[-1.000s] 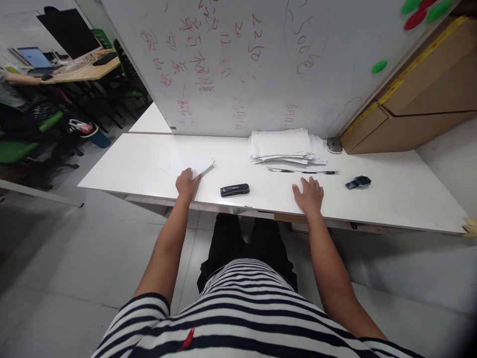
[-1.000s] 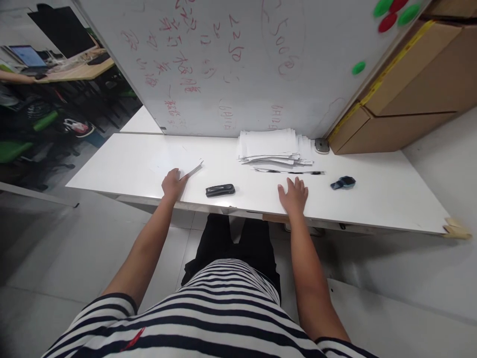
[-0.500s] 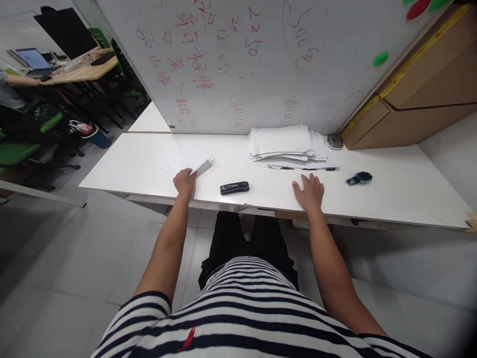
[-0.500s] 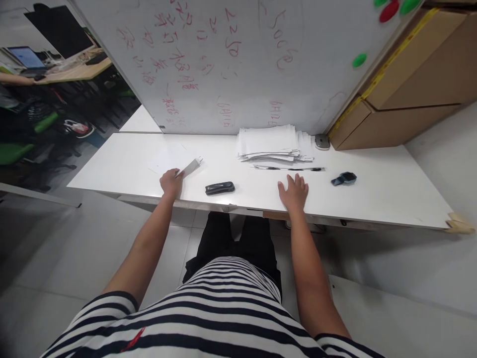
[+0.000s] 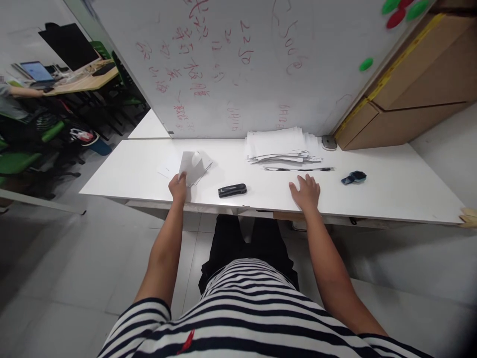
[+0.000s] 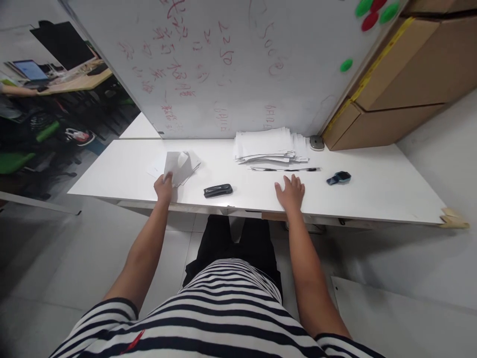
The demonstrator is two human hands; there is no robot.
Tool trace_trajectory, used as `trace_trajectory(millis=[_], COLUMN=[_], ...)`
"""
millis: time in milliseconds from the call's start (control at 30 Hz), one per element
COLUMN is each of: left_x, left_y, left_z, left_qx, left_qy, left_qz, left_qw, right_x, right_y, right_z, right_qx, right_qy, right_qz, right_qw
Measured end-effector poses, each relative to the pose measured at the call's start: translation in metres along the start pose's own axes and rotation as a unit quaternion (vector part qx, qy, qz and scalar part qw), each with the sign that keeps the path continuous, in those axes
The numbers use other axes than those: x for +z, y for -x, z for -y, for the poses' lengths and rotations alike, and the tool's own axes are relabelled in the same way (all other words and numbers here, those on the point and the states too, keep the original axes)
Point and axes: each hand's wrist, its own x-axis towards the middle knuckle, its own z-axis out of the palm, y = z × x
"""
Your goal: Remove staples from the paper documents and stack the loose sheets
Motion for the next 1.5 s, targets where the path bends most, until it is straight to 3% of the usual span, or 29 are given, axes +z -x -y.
trace_trajectory(millis=[100,200,300,400,500,600,667,733,867,1000,1067,1167,1333,1500], left_x=[-0.006,-0.010,-0.008,0.001,0.013,0.022,0.024,0.023,0.014,0.011,0.013,0.021,0.031,0.034], left_y=[0.027,0.065,0.100,0.126,0.142,0.152,0.154,0.154,0.150,0.150,0.151,0.151,0.150,0.150], left_z=[-0.031,-0.062,-0.081,-0.091,-0.094,-0.091,-0.086,-0.082,-0.086,-0.100,-0.105,-0.106,-0.106,-0.106], left_qx=[0.006,0.013,0.012,-0.012,-0.038,-0.071,-0.089,-0.086,-0.018,0.008,0.038,0.096,0.110,0.173], left_qy=[0.139,0.255,0.347,0.388,0.391,0.391,0.389,0.389,0.385,0.312,0.282,0.279,0.276,0.239], left_qz=[0.037,0.129,0.267,0.371,0.428,0.437,0.434,0.439,0.452,0.413,0.395,0.407,0.405,0.370], left_qw=[0.990,0.958,0.899,0.844,0.814,0.807,0.808,0.805,0.805,0.855,0.873,0.864,0.864,0.881], right_x=[-0.004,-0.017,-0.038,-0.064,-0.080,-0.081,-0.078,-0.076,-0.080,-0.089,-0.091,-0.086,-0.068,-0.055], right_y=[0.003,0.015,0.036,0.057,0.069,0.073,0.073,0.072,0.070,0.070,0.070,0.069,0.070,0.079], right_z=[0.006,0.019,0.039,0.058,0.068,0.068,0.066,0.064,0.062,0.068,0.073,0.077,0.077,0.078], right_qx=[-0.009,-0.024,-0.083,-0.128,-0.075,-0.001,0.036,0.063,0.083,0.034,-0.003,-0.049,-0.009,-0.007], right_qy=[-0.057,-0.224,-0.416,-0.514,-0.558,-0.583,-0.579,-0.551,-0.472,-0.433,-0.427,-0.433,-0.423,-0.416], right_qz=[-0.019,-0.004,0.080,0.118,0.149,0.190,0.177,0.150,0.117,0.079,0.057,0.040,0.055,0.015], right_qw=[0.998,0.974,0.902,0.840,0.813,0.790,0.795,0.819,0.870,0.898,0.903,0.899,0.904,0.909])
